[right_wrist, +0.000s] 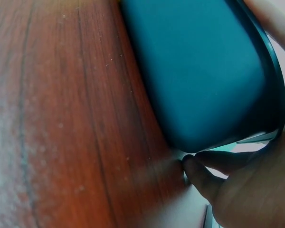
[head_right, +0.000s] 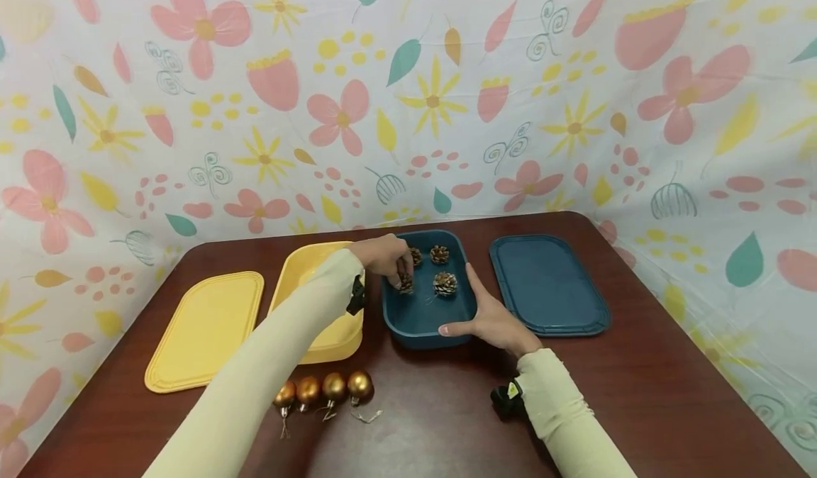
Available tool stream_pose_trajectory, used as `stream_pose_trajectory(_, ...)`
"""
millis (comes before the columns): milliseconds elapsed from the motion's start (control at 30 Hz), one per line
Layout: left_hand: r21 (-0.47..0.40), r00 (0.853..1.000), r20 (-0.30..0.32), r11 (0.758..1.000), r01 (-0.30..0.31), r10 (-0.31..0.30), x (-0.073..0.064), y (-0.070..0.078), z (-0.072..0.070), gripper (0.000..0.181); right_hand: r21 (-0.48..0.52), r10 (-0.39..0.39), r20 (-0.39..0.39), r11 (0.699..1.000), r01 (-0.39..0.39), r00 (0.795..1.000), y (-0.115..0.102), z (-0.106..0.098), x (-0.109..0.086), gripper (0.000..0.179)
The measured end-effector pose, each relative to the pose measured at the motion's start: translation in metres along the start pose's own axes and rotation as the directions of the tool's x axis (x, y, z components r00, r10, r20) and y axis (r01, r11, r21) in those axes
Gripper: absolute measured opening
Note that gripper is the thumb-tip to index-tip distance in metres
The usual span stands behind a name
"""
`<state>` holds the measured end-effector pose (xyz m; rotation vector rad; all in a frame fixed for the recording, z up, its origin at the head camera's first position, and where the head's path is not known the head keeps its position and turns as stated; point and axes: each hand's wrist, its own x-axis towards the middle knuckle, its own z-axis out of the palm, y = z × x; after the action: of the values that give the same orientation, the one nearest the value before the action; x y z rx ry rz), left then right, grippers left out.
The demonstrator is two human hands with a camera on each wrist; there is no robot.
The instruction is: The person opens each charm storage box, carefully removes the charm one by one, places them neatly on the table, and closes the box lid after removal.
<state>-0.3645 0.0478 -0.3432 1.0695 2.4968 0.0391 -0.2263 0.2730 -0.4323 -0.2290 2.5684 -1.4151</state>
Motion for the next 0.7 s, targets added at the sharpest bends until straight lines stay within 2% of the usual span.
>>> stream_pose_trajectory(167, -0.108, 0.999, -0.007, 0.993, -0.036, 0.036, -0.01, -0.003, -0.004, 0.032, -0.003, 0.006, 0.006, 1.0, -0.006, 1.0, -0.001, 0.001, 0.003, 0.124)
stream_pose_trajectory(300, -0.226, 0.995, -0.014, 0.97, -0.095, 0.094, -0.019, -0.004, -0.009, 0.034, -0.004, 0.027, 0.012, 1.0, -0.027, 1.0, -0.002, 0.001, 0.001, 0.125)
stream_pose_trajectory(400, -0.354, 0.992, -0.017, 0.927, -0.126, 0.129, -0.028, -0.003, -0.011, 0.037, -0.008, 0.027, 0.015, 1.0, -0.027, 1.0, -0.002, 0.0, 0.0, 0.124)
stream_pose_trajectory(567, -0.528, 0.98, -0.056, 0.828, -0.189, 0.188, -0.044, -0.002, -0.009, 0.039, -0.01, 0.014, 0.016, 1.0, -0.014, 1.0, -0.004, -0.001, 0.0, 0.125)
stream_pose_trajectory(700, -0.544, 0.964, -0.091, 0.799, -0.257, 0.248, -0.055, -0.002, -0.008, 0.039, -0.005, 0.014, 0.01, 1.0, -0.014, 1.0, -0.004, -0.001, 0.0, 0.125)
